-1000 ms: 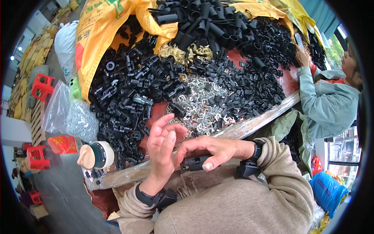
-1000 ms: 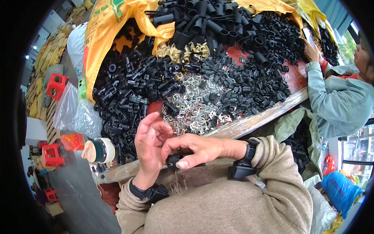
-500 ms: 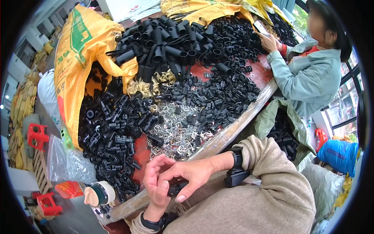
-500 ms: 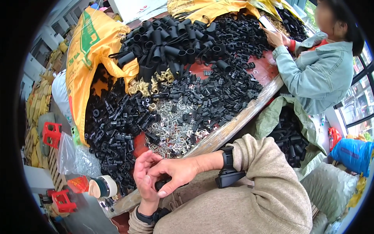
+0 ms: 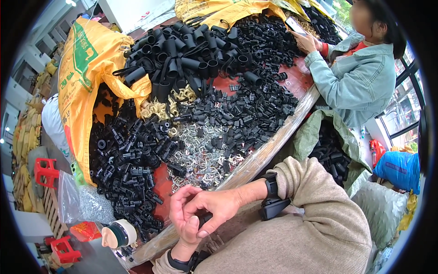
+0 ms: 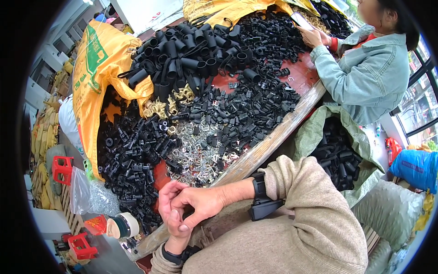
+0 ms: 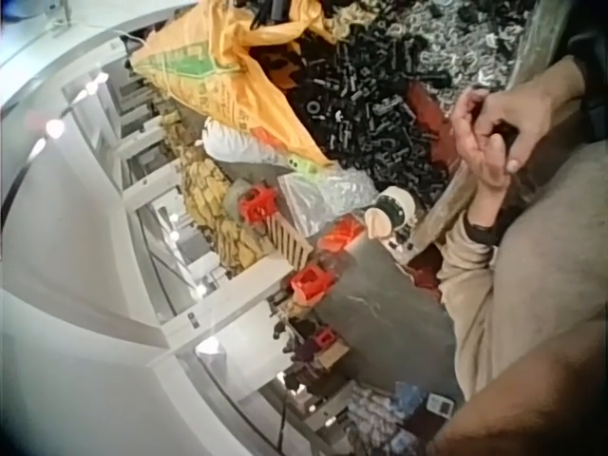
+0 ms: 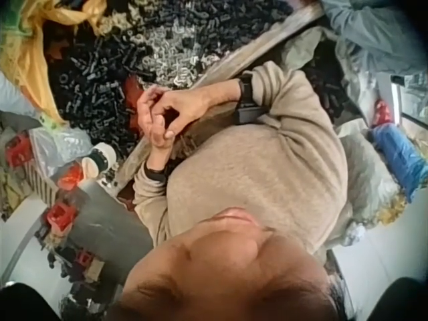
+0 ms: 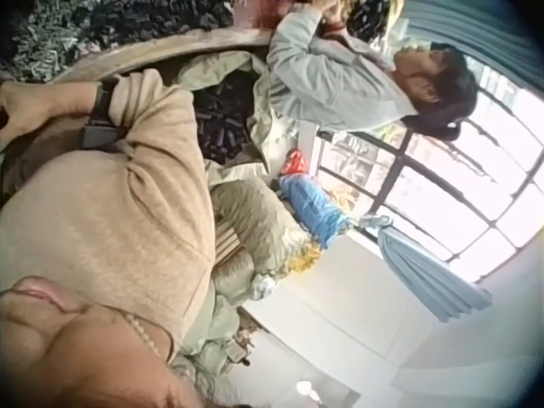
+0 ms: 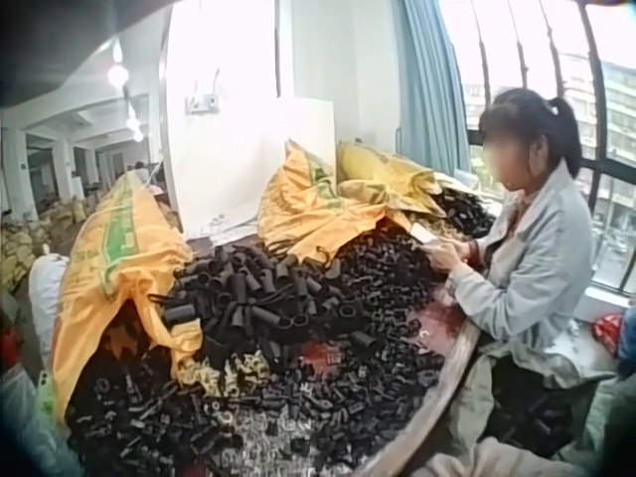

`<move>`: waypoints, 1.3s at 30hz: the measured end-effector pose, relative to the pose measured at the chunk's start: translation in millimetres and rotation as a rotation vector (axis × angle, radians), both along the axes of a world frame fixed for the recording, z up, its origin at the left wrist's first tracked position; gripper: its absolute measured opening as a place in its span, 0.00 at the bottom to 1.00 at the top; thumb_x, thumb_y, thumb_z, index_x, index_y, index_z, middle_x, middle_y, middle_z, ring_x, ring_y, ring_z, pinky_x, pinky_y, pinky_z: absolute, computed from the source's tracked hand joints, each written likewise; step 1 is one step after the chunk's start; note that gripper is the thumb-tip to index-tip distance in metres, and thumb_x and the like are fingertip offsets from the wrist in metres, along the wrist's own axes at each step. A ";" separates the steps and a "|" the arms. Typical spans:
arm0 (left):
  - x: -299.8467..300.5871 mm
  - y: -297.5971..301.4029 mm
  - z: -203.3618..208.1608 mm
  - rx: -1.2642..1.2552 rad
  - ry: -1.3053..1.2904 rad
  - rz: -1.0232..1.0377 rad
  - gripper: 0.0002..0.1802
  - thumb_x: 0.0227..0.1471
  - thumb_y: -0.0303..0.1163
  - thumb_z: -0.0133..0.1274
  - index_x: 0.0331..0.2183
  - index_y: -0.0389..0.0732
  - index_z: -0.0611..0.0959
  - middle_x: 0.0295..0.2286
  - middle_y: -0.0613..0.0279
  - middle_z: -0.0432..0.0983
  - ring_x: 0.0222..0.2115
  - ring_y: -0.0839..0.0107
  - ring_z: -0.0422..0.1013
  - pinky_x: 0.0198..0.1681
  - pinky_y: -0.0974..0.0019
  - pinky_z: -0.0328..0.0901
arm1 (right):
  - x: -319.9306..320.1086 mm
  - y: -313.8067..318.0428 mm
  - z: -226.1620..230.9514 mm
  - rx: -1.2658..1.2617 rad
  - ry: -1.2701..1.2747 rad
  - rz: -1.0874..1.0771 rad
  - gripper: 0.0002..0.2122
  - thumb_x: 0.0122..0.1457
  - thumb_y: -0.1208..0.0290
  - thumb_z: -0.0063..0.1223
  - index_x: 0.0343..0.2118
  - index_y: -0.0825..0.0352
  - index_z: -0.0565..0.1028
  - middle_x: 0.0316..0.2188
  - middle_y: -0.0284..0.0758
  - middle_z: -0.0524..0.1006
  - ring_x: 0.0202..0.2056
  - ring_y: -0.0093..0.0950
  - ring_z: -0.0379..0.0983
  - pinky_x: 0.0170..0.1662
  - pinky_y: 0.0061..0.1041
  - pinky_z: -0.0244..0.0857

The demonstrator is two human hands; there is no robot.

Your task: The person assembles components by hand, picking up a black plastic part and a metal clip, fitting the clip into the part, and then sliding a black plastic sleeve over the assembly.

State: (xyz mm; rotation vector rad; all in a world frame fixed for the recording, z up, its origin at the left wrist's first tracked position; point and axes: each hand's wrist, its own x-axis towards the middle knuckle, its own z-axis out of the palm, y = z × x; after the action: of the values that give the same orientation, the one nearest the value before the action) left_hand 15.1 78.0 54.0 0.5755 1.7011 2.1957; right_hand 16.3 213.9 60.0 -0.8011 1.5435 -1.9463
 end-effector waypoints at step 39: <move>-74.4 -9.0 -28.3 -0.915 0.767 0.027 0.15 0.38 0.26 0.52 0.34 0.37 0.72 0.37 0.53 0.65 0.32 0.56 0.67 0.32 0.62 0.64 | 112.2 209.3 42.2 1.417 0.406 -0.918 0.11 0.43 0.71 0.53 0.29 0.72 0.71 0.24 0.38 0.72 0.28 0.31 0.70 0.32 0.26 0.63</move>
State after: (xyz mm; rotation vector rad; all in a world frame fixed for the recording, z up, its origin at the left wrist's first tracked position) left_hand -59.4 69.0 25.8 1.1689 2.7766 0.9718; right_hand 128.6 423.2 102.2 0.2382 3.1655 -0.5241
